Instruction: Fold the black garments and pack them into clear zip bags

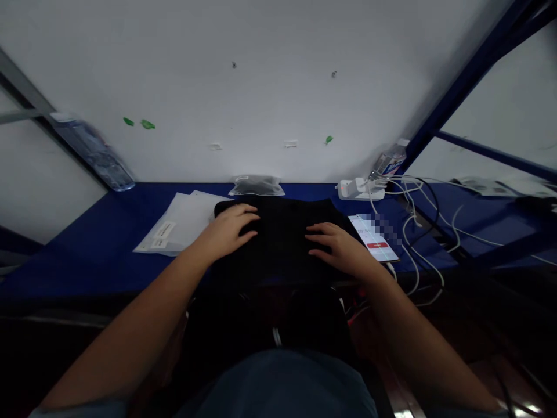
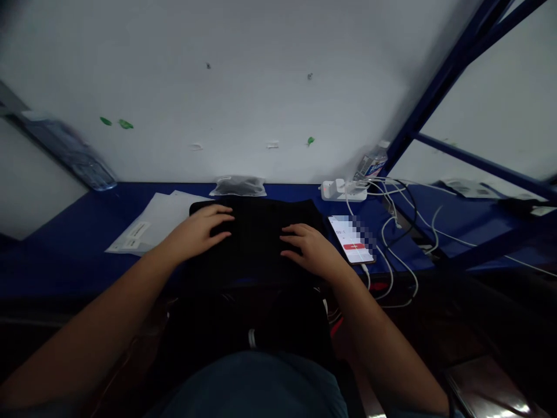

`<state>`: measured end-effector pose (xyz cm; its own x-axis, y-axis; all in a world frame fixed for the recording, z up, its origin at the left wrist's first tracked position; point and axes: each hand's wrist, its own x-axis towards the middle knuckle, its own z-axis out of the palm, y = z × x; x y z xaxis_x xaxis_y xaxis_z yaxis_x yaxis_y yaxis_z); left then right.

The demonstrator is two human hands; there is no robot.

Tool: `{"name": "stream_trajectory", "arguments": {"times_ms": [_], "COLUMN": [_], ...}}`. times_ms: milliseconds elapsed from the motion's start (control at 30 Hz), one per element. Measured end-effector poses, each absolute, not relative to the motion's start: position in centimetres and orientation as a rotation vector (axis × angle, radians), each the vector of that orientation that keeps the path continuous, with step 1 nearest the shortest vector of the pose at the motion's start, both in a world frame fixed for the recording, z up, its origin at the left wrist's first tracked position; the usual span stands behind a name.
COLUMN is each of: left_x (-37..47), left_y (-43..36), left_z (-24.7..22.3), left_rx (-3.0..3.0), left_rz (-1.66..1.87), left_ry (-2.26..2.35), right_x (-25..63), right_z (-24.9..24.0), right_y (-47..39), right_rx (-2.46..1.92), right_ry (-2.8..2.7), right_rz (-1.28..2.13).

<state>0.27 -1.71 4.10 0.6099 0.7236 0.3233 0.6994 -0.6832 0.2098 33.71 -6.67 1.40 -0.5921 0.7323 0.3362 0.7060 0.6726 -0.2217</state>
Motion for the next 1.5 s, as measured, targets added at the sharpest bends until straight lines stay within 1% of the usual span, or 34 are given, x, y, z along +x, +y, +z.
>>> {"name": "stream_trajectory", "arguments": {"times_ms": [100,167,233,333,467,667,800,933,1100,1200,1367,1500], "left_x": [1.2,1.7,2.0,2.4,3.1,4.1,4.2,4.6,5.9,6.5,5.8,3.4], "left_y": [-2.5,-2.8,-2.8,-2.7,-2.7,-1.8,-1.6,-0.9,3.0,4.7,2.7,-0.7], "left_z": [4.3,4.2,4.1,3.7,3.9,5.0,5.6,5.4,5.3,5.6,5.1,3.9], "left_rx": [2.725,2.707,2.708,2.732,2.689,2.401,2.269,2.069,1.863,1.894,2.212,2.601], "left_rz": [0.39,0.317,0.315,0.401,0.608,0.978,0.972,0.939,1.016,1.072,0.93,0.547], "left_ry": [0.907,0.818,0.785,0.788,0.891,1.255,1.415,1.406,1.442,1.518,1.485,1.236], "right_x": [33.7,33.6,33.4,33.0,32.6,33.4,34.9,36.1,35.8,34.9,34.0,34.0], "right_z": [1.6,1.7,1.7,2.0,2.4,2.9,3.4,4.2,4.5,3.9,1.9,0.8], "right_y": [-6.5,-6.4,-6.2,-6.1,-6.2,-6.7,-6.7,-5.4,-0.2,3.3,4.8,1.5], "right_rx": [-1.105,-1.097,-1.094,-1.112,-1.178,-1.279,-1.443,-1.523,-1.559,-1.631,-1.655,-1.656], "right_ry": [-2.525,-2.546,-2.548,-2.522,-2.447,-2.459,-2.278,-1.987,-1.642,-1.487,-1.562,-1.752], "right_rz": [0.067,0.044,0.012,-0.013,-0.023,-0.091,-0.088,0.031,0.165,0.161,0.202,0.115]}}
